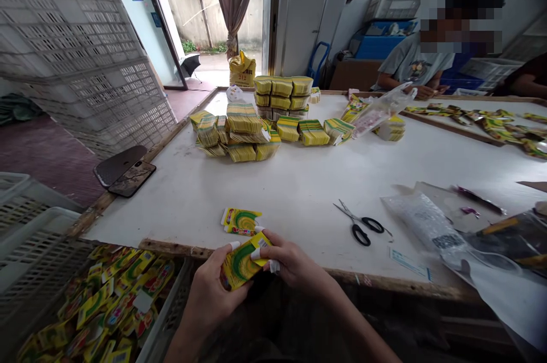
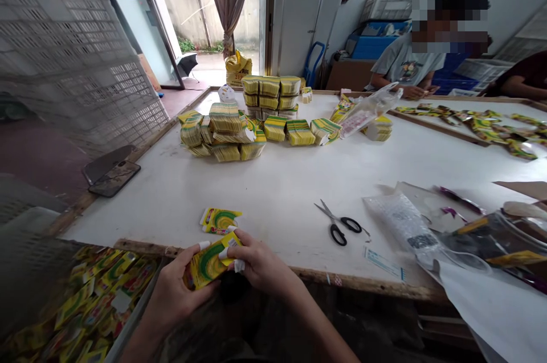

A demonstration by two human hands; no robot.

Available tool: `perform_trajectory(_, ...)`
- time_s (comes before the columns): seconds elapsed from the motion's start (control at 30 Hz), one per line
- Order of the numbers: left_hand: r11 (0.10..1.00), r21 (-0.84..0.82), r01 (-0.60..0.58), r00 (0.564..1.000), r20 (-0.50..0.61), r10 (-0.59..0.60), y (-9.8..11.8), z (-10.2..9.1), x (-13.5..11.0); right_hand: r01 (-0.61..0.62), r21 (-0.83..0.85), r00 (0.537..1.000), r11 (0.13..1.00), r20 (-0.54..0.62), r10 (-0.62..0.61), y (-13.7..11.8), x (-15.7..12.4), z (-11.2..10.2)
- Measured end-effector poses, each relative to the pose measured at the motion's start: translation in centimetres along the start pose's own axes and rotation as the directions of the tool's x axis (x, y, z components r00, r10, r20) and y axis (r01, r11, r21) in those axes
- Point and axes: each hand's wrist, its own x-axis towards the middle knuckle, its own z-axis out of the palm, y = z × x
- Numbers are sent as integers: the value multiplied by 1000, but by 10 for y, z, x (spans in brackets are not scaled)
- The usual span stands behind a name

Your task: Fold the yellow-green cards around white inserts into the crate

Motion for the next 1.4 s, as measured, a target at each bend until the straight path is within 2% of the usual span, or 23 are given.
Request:
perform_trajectory(0.1, 998, -55, 36, 999, 24, -35, -1, -2, 4, 14, 42, 999, 999, 38, -16, -2, 5, -9)
perform_trajectory(0.23, 993, -90, 74, 997, -15, -76, 2, 2, 7, 10, 168, 993, 986, -119, 10, 2, 7, 7)
perform_trajectory(0.3, 969, -204, 141, 989, -18, -148, 3, 4, 6, 14, 237, 984, 971, -178, 29, 7, 8, 21)
perform_trajectory(0.37, 883, -429, 192, 961, -101, -258, 3, 3, 2, 14, 333, 981, 943, -188, 52, 13, 12, 32)
perform_trajectory(0.4, 809, -564, 164, 930, -185, -317, 2, 1, -1, -2, 357, 976, 934, -201, 79, 16, 15, 34)
perform_trajectory(0.43, 723, -685, 90, 878, -288, -383, 0, -2, -4, -44, 322, 968, 946, -221, 120, 20, 20, 36)
perform_trajectory(0.47, 633, -774, -5, 800, -383, -462, -3, -6, -7, -107, 229, 953, 967, -255, 166, 24, 25, 35)
perform_trajectory(0.5, 543, -835, -89, 718, -432, -546, -6, -10, -10, -182, 99, 933, 978, -296, 203, 28, 30, 34)
perform_trajectory(0.57, 372, -915, -152, 594, -386, -705, -14, -16, -15, -319, -145, 899, 937, -360, 250, 34, 40, 31)
perform_trajectory(0.6, 299, -945, -134, 555, -322, -767, -17, -16, -16, -356, -219, 893, 908, -366, 262, 36, 45, 31)
perform_trajectory(0.63, 237, -967, -98, 535, -252, -807, -19, -16, -18, -374, -257, 892, 891, -361, 271, 37, 49, 31)
perform_trajectory(0.7, 150, -988, -30, 545, -142, -826, -19, -10, -19, -391, -295, 894, 872, -345, 285, 37, 54, 36)
perform_trajectory(0.8, 91, -995, 29, 598, -56, -800, -12, 1, -17, -414, -330, 891, 848, -337, 304, 36, 59, 43)
perform_trajectory(0.9, 77, -996, 52, 628, -28, -778, -7, 10, -12, -428, -308, 879, 849, -360, 312, 35, 60, 45)
perform_trajectory(1.03, 102, -993, 59, 658, -38, -752, -5, 17, -8, -377, -195, 884, 906, -369, 288, 28, 53, 44)
perform_trajectory(1.1, 151, -988, 21, 680, -96, -727, -1, 19, -7, -314, -76, 896, 946, -353, 269, 17, 46, 46)
perform_trajectory(1.17, 213, -976, -46, 725, -179, -665, 7, 19, -6, -212, 153, 913, 965, -322, 251, 1, 39, 50)
perform_trajectory(1.23, 241, -966, -94, 772, -223, -596, 18, 17, -4, -115, 407, 940, 906, -251, 232, -17, 32, 58)
perform_trajectory(1.3, 209, -970, -127, 796, -226, -562, 32, 13, 0, -91, 561, 966, 823, -151, 210, -32, 25, 67)
perform_trajectory(1.4, 119, -974, -193, 787, -226, -573, 46, 8, 7, -126, 672, 980, 729, -27, 195, -41, 16, 79)
